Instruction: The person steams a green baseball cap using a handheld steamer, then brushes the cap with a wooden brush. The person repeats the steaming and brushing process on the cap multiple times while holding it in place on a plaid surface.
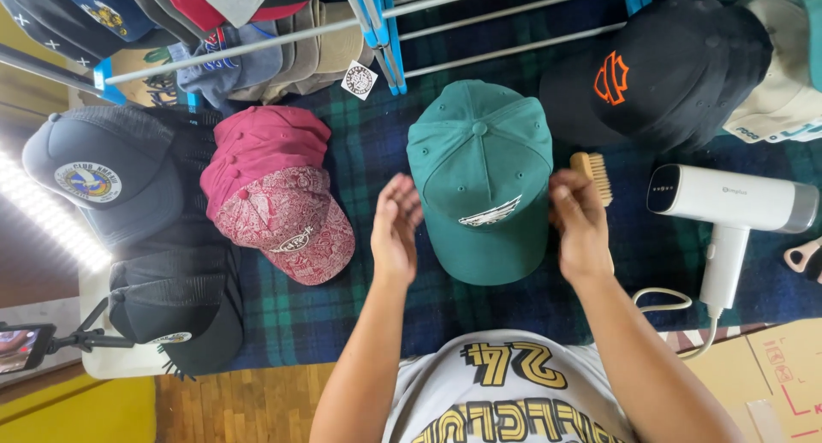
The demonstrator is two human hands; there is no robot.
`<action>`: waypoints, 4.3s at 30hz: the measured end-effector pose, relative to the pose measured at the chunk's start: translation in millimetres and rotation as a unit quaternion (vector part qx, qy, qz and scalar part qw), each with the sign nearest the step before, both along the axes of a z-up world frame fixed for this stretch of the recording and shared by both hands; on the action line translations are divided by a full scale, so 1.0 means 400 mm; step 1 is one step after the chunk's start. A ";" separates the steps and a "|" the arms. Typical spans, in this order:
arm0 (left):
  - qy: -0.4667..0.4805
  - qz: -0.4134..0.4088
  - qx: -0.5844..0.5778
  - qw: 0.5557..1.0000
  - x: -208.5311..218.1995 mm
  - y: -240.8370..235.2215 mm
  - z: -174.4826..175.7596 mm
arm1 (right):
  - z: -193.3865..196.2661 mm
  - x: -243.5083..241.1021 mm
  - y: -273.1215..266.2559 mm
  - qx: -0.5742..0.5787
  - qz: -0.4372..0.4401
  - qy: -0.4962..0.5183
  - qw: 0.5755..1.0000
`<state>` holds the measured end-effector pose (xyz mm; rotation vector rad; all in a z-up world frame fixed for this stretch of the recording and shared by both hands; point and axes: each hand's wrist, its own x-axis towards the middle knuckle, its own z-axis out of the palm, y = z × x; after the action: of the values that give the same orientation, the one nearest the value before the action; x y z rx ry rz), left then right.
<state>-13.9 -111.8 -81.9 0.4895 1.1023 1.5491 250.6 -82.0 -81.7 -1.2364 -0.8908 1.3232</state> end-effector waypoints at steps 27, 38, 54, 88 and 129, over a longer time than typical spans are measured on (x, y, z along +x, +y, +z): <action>-0.024 -0.059 0.220 0.973 0.045 0.066 0.343 | 0.301 -0.096 0.036 0.301 0.104 0.011 0.948; -0.056 -0.125 0.159 0.978 0.032 -0.134 0.236 | 0.198 0.055 -0.148 0.193 0.085 -0.131 0.969; -0.402 -0.160 0.019 0.901 0.046 -0.222 -0.047 | 0.021 0.092 -0.128 0.049 0.198 0.311 0.928; -0.613 -0.204 0.008 0.764 0.190 -0.155 -0.026 | 0.044 0.123 -0.012 0.086 0.243 0.357 0.898; 0.164 0.430 -0.100 0.882 -0.367 -0.334 -0.059 | 0.195 -0.234 -0.141 0.231 0.262 -0.177 0.920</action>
<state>-160.8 -245.5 -105.4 0.0994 1.8877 2.1137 157.0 -138.2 -3.7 -0.8956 -1.7772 1.1951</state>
